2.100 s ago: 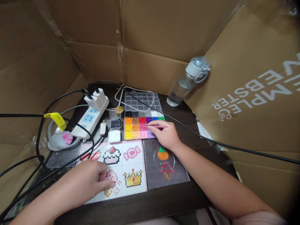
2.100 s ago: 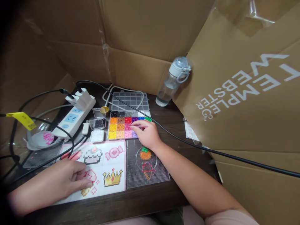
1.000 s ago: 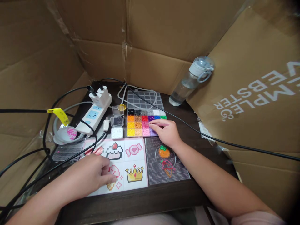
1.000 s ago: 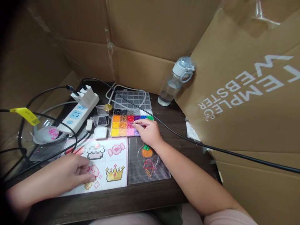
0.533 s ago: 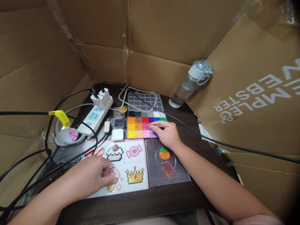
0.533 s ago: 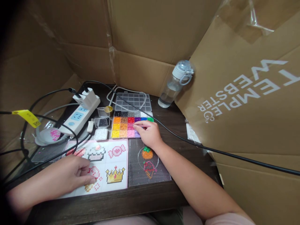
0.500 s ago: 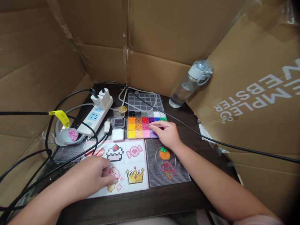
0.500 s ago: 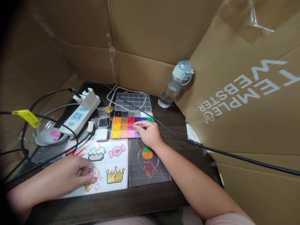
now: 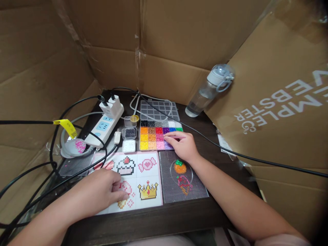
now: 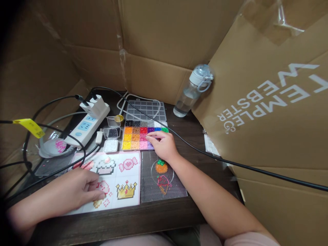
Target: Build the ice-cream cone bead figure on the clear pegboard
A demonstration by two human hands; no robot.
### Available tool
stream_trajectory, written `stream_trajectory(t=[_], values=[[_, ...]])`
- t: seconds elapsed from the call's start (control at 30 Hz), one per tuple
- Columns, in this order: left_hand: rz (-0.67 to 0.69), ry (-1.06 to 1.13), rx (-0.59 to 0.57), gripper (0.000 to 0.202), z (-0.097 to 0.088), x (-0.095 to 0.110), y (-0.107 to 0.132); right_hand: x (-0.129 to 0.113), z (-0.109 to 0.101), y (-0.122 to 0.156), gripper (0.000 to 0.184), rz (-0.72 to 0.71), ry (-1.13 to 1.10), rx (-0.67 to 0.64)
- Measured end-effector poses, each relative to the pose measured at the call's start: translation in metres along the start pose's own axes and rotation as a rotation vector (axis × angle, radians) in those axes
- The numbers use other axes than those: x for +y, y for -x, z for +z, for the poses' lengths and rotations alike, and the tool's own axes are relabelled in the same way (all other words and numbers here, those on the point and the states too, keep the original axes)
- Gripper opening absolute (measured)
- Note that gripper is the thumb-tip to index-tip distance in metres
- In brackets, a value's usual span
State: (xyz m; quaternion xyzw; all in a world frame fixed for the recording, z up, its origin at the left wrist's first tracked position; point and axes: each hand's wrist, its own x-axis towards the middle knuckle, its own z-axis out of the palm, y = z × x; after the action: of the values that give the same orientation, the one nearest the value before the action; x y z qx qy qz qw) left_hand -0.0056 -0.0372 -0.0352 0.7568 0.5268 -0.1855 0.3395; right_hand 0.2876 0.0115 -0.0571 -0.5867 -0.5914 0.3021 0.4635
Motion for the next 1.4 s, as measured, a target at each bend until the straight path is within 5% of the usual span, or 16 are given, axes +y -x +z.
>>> stream_trajectory(t=[1.4], values=[[0.01, 0.021, 0.019, 0.037, 0.0, 0.0, -0.001, -0.002, -0.011, 0.003, 0.008, -0.012, 0.042, 0.039]])
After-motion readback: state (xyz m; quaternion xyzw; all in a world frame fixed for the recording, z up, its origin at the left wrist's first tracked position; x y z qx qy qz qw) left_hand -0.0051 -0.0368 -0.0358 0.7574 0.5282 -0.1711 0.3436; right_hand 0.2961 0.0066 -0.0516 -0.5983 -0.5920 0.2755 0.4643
